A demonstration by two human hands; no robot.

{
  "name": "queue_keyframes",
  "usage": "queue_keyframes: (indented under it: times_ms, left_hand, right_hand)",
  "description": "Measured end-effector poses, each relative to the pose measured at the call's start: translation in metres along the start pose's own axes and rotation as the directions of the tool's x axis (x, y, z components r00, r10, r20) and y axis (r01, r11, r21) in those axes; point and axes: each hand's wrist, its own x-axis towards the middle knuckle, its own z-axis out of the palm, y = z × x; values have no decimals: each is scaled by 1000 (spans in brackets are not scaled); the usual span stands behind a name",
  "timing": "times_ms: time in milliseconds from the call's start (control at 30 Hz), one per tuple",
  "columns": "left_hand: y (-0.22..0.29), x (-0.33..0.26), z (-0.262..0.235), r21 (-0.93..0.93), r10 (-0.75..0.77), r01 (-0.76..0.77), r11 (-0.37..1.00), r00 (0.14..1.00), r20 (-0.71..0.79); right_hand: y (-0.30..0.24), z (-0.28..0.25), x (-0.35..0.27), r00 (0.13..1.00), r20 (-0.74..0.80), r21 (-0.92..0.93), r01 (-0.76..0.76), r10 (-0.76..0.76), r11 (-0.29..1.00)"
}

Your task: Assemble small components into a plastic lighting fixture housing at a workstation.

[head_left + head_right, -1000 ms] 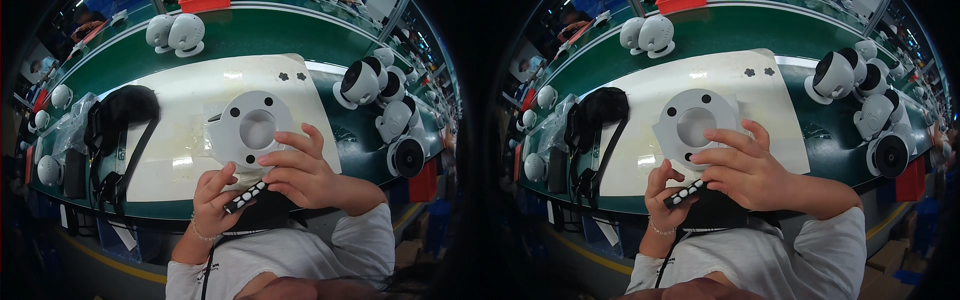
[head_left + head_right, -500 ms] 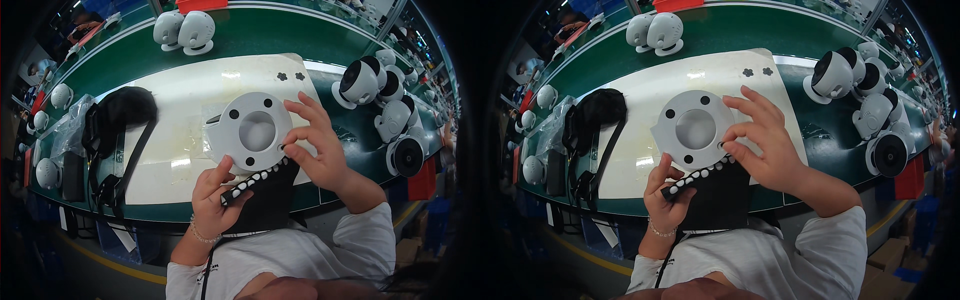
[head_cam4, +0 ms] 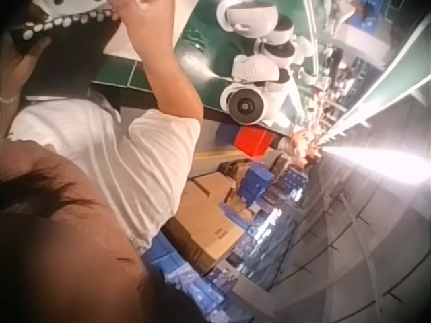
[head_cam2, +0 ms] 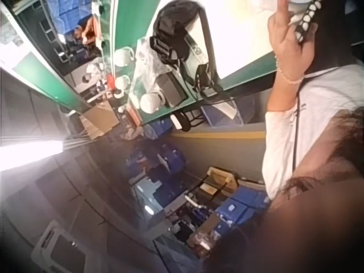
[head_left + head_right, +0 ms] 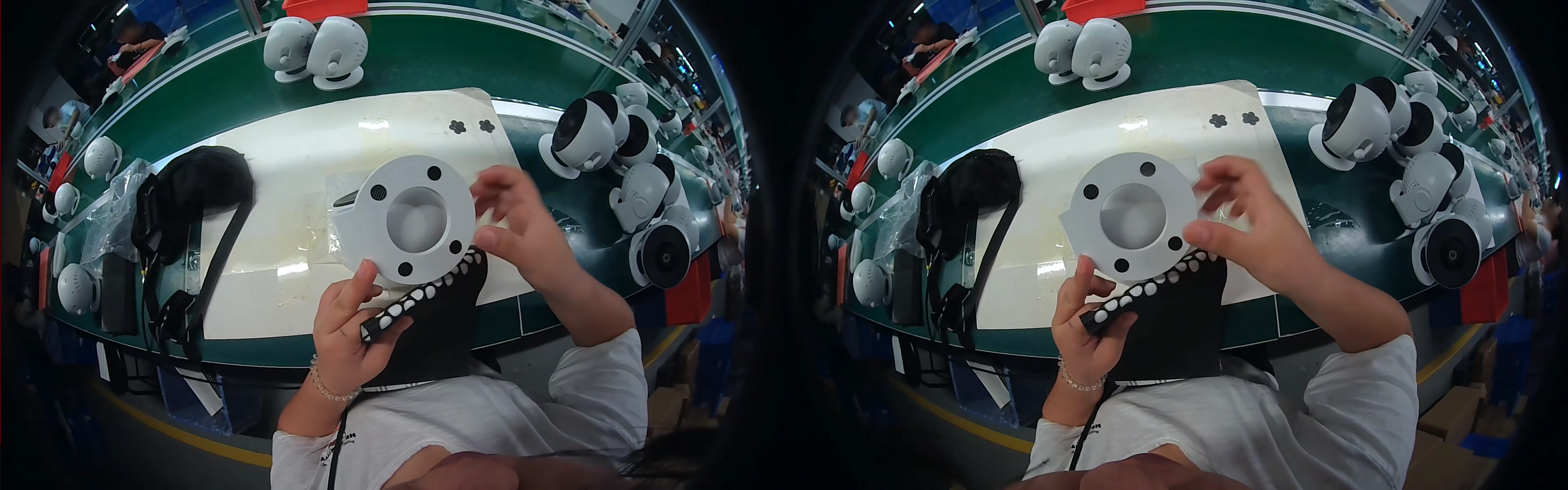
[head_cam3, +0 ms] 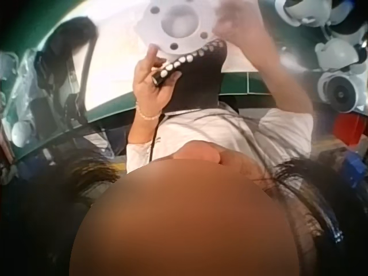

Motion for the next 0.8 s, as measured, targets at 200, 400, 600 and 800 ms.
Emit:
queue_keyframes:
  times_ms: [200,400,600,800]
  left_hand:
    - [-4,-6,-14,-104,-43,40,994,999,-29]
    - [-3,-11,-28,-218,-345,328,919,938,-44]
    - [-3,-11,-30,-252,-371,359,898,929,2]
    - [3,-7,-34,-271,-447,450,851,891,76]
  right_hand:
    - [-6,-13,36,962,213,449,-250,169,858]
    - [51,-62,150,891,-188,-693,178,-413,699]
    - [143,-144,221,929,-245,-962,-269,-277,-52]
    - [103,-59,250,961,26,-919,132,-276,372]
